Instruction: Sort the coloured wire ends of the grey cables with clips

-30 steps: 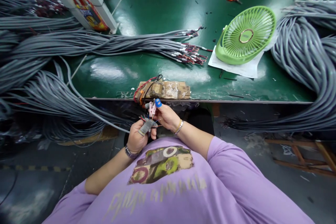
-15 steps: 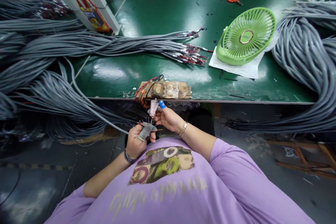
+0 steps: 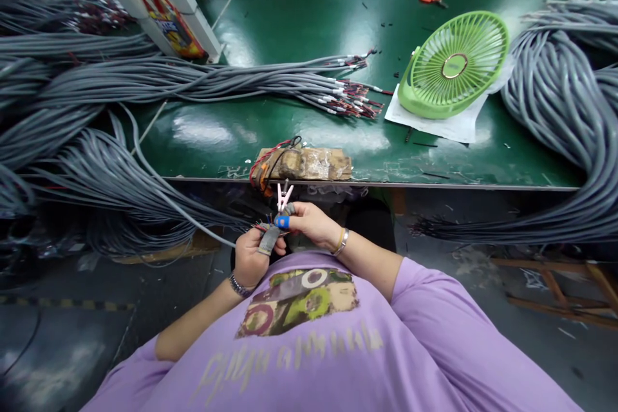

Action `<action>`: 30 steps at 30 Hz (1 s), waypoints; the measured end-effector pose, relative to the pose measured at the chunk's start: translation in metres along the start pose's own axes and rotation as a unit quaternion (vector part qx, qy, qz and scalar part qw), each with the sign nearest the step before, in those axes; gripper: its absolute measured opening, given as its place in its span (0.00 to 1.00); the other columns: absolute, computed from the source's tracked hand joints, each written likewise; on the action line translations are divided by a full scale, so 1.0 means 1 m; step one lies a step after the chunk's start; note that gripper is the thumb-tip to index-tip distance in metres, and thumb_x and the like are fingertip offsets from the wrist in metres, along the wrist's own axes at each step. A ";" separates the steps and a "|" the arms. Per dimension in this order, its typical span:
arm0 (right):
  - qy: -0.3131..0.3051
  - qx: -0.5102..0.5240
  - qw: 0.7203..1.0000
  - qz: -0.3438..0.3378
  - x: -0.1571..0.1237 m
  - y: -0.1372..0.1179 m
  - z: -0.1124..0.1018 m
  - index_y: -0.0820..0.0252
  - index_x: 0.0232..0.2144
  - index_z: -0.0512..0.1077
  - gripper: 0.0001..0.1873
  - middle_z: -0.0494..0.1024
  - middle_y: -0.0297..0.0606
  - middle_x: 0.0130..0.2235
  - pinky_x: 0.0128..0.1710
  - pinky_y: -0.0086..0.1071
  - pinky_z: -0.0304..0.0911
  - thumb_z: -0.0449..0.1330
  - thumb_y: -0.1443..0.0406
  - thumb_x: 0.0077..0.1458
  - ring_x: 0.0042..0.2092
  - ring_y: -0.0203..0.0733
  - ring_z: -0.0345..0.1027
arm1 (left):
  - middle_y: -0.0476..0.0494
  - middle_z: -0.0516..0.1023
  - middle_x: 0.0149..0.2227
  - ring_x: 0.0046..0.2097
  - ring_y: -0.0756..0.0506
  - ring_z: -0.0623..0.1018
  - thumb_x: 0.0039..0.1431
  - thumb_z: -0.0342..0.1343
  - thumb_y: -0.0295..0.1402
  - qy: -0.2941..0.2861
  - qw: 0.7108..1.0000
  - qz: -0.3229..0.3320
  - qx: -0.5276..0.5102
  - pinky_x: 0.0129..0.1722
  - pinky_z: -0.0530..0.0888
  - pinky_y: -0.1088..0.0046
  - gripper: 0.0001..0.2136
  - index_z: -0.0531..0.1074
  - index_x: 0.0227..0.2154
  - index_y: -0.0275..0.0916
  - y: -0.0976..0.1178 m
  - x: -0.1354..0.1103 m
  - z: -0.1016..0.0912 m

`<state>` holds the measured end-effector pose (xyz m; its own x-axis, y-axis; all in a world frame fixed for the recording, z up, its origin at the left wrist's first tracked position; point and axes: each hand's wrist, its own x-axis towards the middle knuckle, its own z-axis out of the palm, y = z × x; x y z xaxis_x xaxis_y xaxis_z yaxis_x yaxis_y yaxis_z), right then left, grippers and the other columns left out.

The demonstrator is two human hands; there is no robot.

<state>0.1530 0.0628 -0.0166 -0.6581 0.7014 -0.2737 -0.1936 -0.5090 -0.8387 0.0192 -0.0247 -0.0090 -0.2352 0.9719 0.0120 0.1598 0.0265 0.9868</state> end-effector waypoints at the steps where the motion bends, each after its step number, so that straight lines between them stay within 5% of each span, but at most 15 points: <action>1: 0.005 -0.001 1.000 -0.005 0.000 0.000 0.000 0.64 0.25 0.72 0.18 0.72 0.33 0.24 0.25 0.26 0.54 0.72 0.58 0.36 0.25 0.31 0.61 | 0.48 0.76 0.19 0.19 0.51 0.75 0.56 0.57 0.41 0.008 1.000 -0.006 -0.004 0.20 0.73 0.77 0.13 0.72 0.22 0.36 -0.001 0.000 -0.001; 8: 0.046 0.031 0.998 -0.014 -0.001 0.003 0.007 0.63 0.21 0.70 0.10 0.71 0.32 0.22 0.24 0.26 0.52 0.68 0.66 0.37 0.23 0.30 0.58 | 0.49 0.77 0.21 0.20 0.52 0.75 0.58 0.55 0.38 0.016 0.999 -0.017 -0.044 0.21 0.73 0.78 0.11 0.73 0.26 0.36 -0.012 -0.002 -0.003; 14: 0.121 0.157 0.980 0.031 0.010 0.006 -0.005 0.60 0.22 0.65 0.11 0.64 0.27 0.19 0.21 0.24 0.51 0.65 0.64 0.42 0.21 0.29 0.54 | 0.50 0.77 0.22 0.20 0.52 0.75 0.59 0.56 0.38 -0.008 0.996 -0.008 -0.094 0.21 0.73 0.78 0.10 0.75 0.31 0.36 -0.007 -0.007 -0.003; 20: 0.027 0.189 0.981 0.041 0.023 0.000 -0.009 0.62 0.30 0.72 0.24 0.74 0.37 0.28 0.25 0.26 0.60 0.57 0.45 0.54 0.27 0.33 0.64 | 0.49 0.76 0.21 0.20 0.52 0.74 0.58 0.57 0.39 -0.023 0.992 -0.014 -0.122 0.20 0.73 0.78 0.11 0.75 0.30 0.36 0.002 -0.002 0.005; 30: 0.037 0.229 0.973 0.023 0.029 -0.008 0.007 0.64 0.27 0.72 0.24 0.71 0.33 0.23 0.21 0.26 0.58 0.62 0.46 0.50 0.22 0.32 0.62 | 0.50 0.76 0.20 0.19 0.52 0.73 0.57 0.57 0.39 -0.006 0.996 -0.026 -0.089 0.20 0.73 0.78 0.10 0.74 0.29 0.36 0.000 0.008 0.012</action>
<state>0.1302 0.0841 -0.0150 -0.6234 0.6978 -0.3528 -0.4798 -0.6976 -0.5320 0.0287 -0.0143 -0.0103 -0.2266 0.9731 -0.0404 -0.0255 0.0355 0.9990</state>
